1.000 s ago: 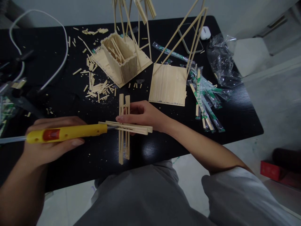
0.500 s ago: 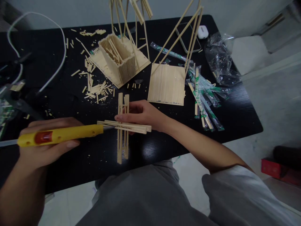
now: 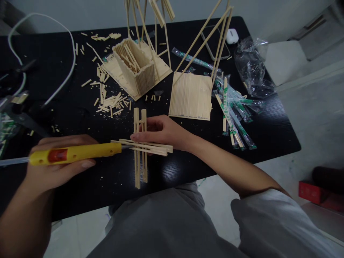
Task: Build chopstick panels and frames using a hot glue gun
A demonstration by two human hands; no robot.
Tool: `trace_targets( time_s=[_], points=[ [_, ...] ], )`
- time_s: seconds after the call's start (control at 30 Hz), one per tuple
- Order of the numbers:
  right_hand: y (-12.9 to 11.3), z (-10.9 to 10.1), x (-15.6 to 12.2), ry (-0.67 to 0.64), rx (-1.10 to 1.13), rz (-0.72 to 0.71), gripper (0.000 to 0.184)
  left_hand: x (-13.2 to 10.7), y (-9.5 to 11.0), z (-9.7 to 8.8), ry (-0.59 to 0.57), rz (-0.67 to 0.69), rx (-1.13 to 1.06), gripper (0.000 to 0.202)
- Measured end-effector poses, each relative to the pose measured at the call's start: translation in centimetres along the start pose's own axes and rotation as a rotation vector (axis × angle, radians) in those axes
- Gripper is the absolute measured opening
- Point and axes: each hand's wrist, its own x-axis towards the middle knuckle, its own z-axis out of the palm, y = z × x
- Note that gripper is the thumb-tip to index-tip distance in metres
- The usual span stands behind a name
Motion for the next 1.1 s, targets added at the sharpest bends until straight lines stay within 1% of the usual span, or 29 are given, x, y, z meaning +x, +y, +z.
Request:
trace_targets(
  time_s=[0.07,0.17,0.3,0.53,0.67,0.9,1.0,1.1],
  points=[
    [0.01,-0.04,-0.01,-0.007,0.0,-0.009,0.026,-0.01,-0.05,-0.08,-0.012,-0.018,0.001,0.014],
    [0.06,-0.12,-0.02,-0.032,-0.006,-0.016,0.024,-0.02,-0.3,-0.24,-0.034,-0.01,0.007,0.015],
    [0.12,-0.17,-0.1,-0.053,-0.024,0.002,0.025,0.11,-0.54,-0.41,-0.066,0.03,0.004,0.017],
    [0.02,-0.2,-0.15,-0.028,-0.075,-0.001,0.028,0.1,-0.48,-0.22,-0.029,0.052,0.0,0.02],
    [0.15,-0.3,-0.02,-0.022,-0.085,-0.012,0.027,-0.03,-0.34,-0.08,-0.026,0.057,0.012,0.022],
    [0.18,-0.36,0.06,-0.02,-0.097,-0.023,0.026,-0.19,0.04,-0.09,-0.022,0.017,0.027,0.015],
    [0.05,-0.23,0.11,-0.026,-0.097,-0.034,0.024,-0.11,0.21,-0.23,-0.02,0.008,0.037,0.016],
    [-0.06,-0.09,0.15,-0.027,-0.104,-0.029,0.022,0.03,0.24,-0.34,-0.027,0.034,0.063,0.02]
  ],
)
